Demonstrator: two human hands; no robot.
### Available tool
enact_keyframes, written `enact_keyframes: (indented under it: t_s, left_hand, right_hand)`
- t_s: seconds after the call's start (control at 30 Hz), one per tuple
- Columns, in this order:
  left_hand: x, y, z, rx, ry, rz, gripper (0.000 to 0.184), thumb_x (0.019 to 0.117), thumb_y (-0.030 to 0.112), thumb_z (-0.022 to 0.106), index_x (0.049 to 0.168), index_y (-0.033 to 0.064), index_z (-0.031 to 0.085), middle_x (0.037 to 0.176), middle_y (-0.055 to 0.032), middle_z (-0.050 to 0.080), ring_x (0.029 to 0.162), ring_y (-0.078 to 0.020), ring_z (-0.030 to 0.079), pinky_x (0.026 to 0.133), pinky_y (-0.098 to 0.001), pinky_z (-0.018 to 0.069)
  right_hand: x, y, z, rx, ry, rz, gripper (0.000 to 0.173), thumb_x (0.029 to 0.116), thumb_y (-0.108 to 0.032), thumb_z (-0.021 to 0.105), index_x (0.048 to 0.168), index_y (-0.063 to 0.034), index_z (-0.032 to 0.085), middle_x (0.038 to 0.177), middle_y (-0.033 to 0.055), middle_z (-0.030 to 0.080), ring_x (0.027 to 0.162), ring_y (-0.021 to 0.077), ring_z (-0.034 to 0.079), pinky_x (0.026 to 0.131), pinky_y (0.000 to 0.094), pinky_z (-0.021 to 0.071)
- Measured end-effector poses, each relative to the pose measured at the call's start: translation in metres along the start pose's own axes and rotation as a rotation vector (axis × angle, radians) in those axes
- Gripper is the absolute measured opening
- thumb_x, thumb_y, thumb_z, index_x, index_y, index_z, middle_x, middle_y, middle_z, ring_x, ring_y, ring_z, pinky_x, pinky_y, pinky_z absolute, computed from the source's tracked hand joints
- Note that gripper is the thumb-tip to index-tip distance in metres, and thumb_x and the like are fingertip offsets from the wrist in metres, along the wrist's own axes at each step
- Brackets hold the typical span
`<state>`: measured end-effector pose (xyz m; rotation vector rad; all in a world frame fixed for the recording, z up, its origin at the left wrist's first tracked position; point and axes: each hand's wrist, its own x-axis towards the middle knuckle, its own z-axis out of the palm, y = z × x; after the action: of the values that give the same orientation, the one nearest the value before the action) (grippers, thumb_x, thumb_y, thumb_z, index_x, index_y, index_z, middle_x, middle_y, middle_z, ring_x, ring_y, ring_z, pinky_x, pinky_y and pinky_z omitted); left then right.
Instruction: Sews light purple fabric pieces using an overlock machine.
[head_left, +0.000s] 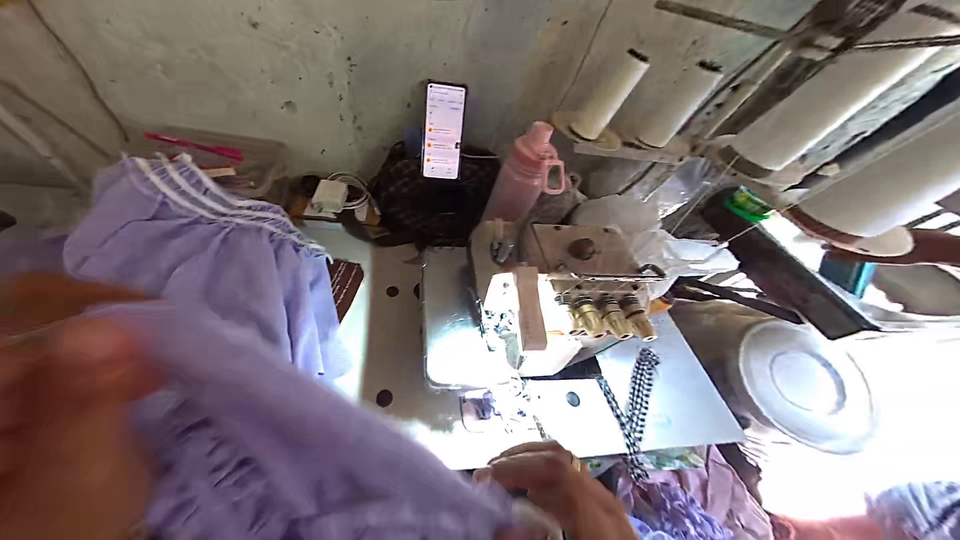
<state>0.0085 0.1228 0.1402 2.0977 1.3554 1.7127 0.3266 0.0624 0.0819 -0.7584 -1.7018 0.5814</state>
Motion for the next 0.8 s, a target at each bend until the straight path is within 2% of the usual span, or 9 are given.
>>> enact_keyframes:
  t_s: [0.03, 0.07, 0.1, 0.13, 0.2, 0.3, 0.47, 0.63, 0.8]
  left_hand:
    - [0.010, -0.001, 0.028, 0.218, -0.043, 0.005, 0.029, 0.1082, 0.034, 0.049, 0.103, 0.0106, 0.065, 0.099, 0.0051, 0.065, 0.088, -0.0002, 0.063, 0.079, -0.0200, 0.0530]
    - [0.015, -0.005, 0.054, 0.360, -0.127, -0.001, 0.034, 0.1054, 0.029, 0.053, 0.099, -0.0011, 0.068, 0.099, -0.0136, 0.068, 0.088, -0.0221, 0.066, 0.078, -0.0410, 0.0548]
    - [0.016, -0.011, 0.077, 0.455, -0.254, -0.039, 0.034, 0.1019, 0.025, 0.060, 0.102, -0.0078, 0.070, 0.108, -0.0288, 0.067, 0.099, -0.0455, 0.065, 0.082, -0.0642, 0.0503]
    - [0.011, -0.017, 0.101, 0.477, -0.339, -0.043, 0.033, 0.0985, 0.024, 0.065, 0.106, -0.0075, 0.069, 0.115, -0.0334, 0.065, 0.106, -0.0562, 0.061, 0.083, -0.0743, 0.0444]
    - [-0.004, -0.017, 0.146, 0.384, -0.458, 0.037, 0.032, 0.0967, 0.027, 0.064, 0.114, 0.0014, 0.071, 0.121, -0.0230, 0.068, 0.111, -0.0492, 0.064, 0.087, -0.0720, 0.0465]
    - [-0.029, 0.003, 0.189, 0.295, -0.589, 0.090, 0.033, 0.0924, 0.033, 0.061, 0.104, 0.0058, 0.076, 0.117, -0.0122, 0.073, 0.113, -0.0381, 0.067, 0.094, -0.0667, 0.0445]
    - [-0.045, 0.005, 0.199, 0.369, -0.509, 0.076, 0.030, 0.0866, 0.038, 0.063, 0.092, 0.0116, 0.077, 0.106, -0.0079, 0.073, 0.109, -0.0346, 0.067, 0.092, -0.0640, 0.0445]
    - [-0.053, 0.005, 0.217, 0.477, -0.318, 0.057, 0.029, 0.0832, 0.030, 0.057, 0.091, 0.0071, 0.074, 0.102, -0.0104, 0.072, 0.104, -0.0355, 0.066, 0.086, -0.0590, 0.0456]
    - [-0.021, 0.014, 0.232, 0.505, -0.486, -0.109, 0.029, 0.0930, 0.013, 0.056, 0.112, -0.0007, 0.072, 0.122, -0.0215, 0.067, 0.122, -0.0478, 0.058, 0.098, -0.0726, 0.0366]
  right_hand:
    - [-0.001, 0.009, -0.004, -0.074, 0.066, 0.068, 0.020, 0.1003, -0.025, 0.066, 0.092, -0.0071, 0.066, 0.095, -0.0017, 0.071, 0.095, -0.0010, 0.065, 0.086, 0.0166, 0.0542]
    - [-0.002, 0.027, -0.003, -0.142, 0.152, 0.146, 0.020, 0.0962, -0.022, 0.069, 0.087, -0.0053, 0.066, 0.079, -0.0023, 0.067, 0.076, -0.0049, 0.061, 0.070, 0.0117, 0.0515]
    - [-0.003, 0.051, 0.000, -0.189, 0.209, 0.233, 0.019, 0.0921, -0.021, 0.071, 0.082, -0.0056, 0.066, 0.071, -0.0039, 0.064, 0.064, -0.0070, 0.057, 0.060, 0.0097, 0.0483]
    - [-0.006, 0.074, 0.002, -0.209, 0.245, 0.326, 0.018, 0.0888, -0.021, 0.073, 0.080, -0.0060, 0.068, 0.068, -0.0046, 0.063, 0.060, -0.0070, 0.055, 0.056, 0.0101, 0.0466]
    - [-0.010, 0.101, 0.002, -0.156, 0.282, 0.469, 0.016, 0.0856, -0.019, 0.075, 0.081, -0.0058, 0.068, 0.069, -0.0065, 0.061, 0.059, -0.0067, 0.054, 0.056, 0.0115, 0.0453]
    - [-0.014, 0.108, 0.002, -0.075, 0.311, 0.503, 0.013, 0.0830, -0.015, 0.075, 0.085, -0.0058, 0.067, 0.068, -0.0088, 0.060, 0.059, -0.0080, 0.052, 0.056, 0.0106, 0.0447]
    - [-0.012, 0.111, -0.002, -0.012, 0.344, 0.514, 0.009, 0.0810, -0.011, 0.073, 0.085, -0.0082, 0.066, 0.067, -0.0089, 0.061, 0.058, -0.0062, 0.054, 0.054, 0.0116, 0.0449]
    - [-0.007, 0.114, -0.002, -0.058, 0.339, 0.515, 0.011, 0.0782, -0.011, 0.072, 0.082, -0.0109, 0.063, 0.065, -0.0109, 0.057, 0.057, -0.0076, 0.051, 0.053, 0.0106, 0.0423]
    - [0.018, 0.126, -0.012, -0.309, 0.347, 0.422, 0.009, 0.0803, -0.009, 0.069, 0.084, -0.0014, 0.067, 0.069, -0.0018, 0.061, 0.062, -0.0019, 0.055, 0.059, 0.0151, 0.0465]
